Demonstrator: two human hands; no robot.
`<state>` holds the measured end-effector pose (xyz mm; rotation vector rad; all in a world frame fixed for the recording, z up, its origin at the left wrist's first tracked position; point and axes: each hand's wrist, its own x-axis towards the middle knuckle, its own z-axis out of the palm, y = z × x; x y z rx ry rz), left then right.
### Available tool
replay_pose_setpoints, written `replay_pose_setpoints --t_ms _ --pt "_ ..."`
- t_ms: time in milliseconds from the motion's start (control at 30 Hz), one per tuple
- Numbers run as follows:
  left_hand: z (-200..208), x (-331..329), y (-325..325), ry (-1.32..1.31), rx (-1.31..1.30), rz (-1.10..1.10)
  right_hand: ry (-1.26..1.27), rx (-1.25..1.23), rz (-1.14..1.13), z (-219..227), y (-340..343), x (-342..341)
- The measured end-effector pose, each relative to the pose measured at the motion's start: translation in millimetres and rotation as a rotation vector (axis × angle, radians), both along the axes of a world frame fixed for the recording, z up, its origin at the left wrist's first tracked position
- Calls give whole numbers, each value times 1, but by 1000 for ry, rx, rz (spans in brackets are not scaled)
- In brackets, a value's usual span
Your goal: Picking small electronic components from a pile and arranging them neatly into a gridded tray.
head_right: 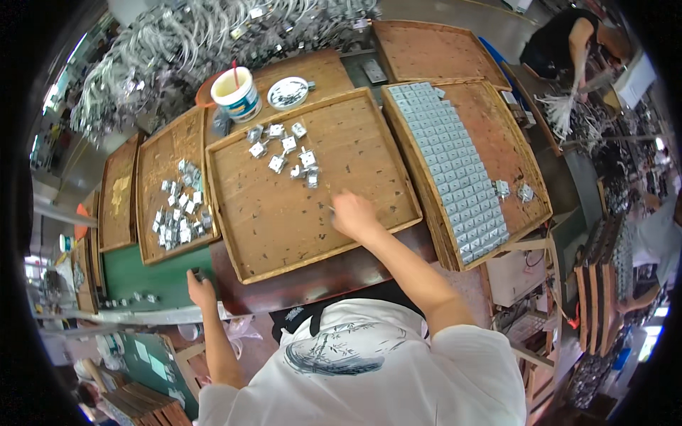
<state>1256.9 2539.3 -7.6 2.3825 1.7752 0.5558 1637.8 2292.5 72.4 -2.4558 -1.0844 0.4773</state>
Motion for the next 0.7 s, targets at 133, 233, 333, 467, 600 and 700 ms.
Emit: replay_pose_setpoints --t_ms 133,233,333,467,600,700 --pt "43 87 -34 -357 12 -77 33 427 -111 -23 50 31" --pt "60 158 -83 -340 43 -493 85 618 -106 15 54 46" --pt "54 211 -115 -157 23 -911 23 536 -104 40 24 113" --pt "47 266 -110 -19 -14 -1164 -197 476 -515 56 -38 229" --pt "44 307 -77 68 62 -1103 -261 83 -792 34 -89 320" --pt "49 316 -52 3 37 -1028 -168 -114 -959 24 -77 331"
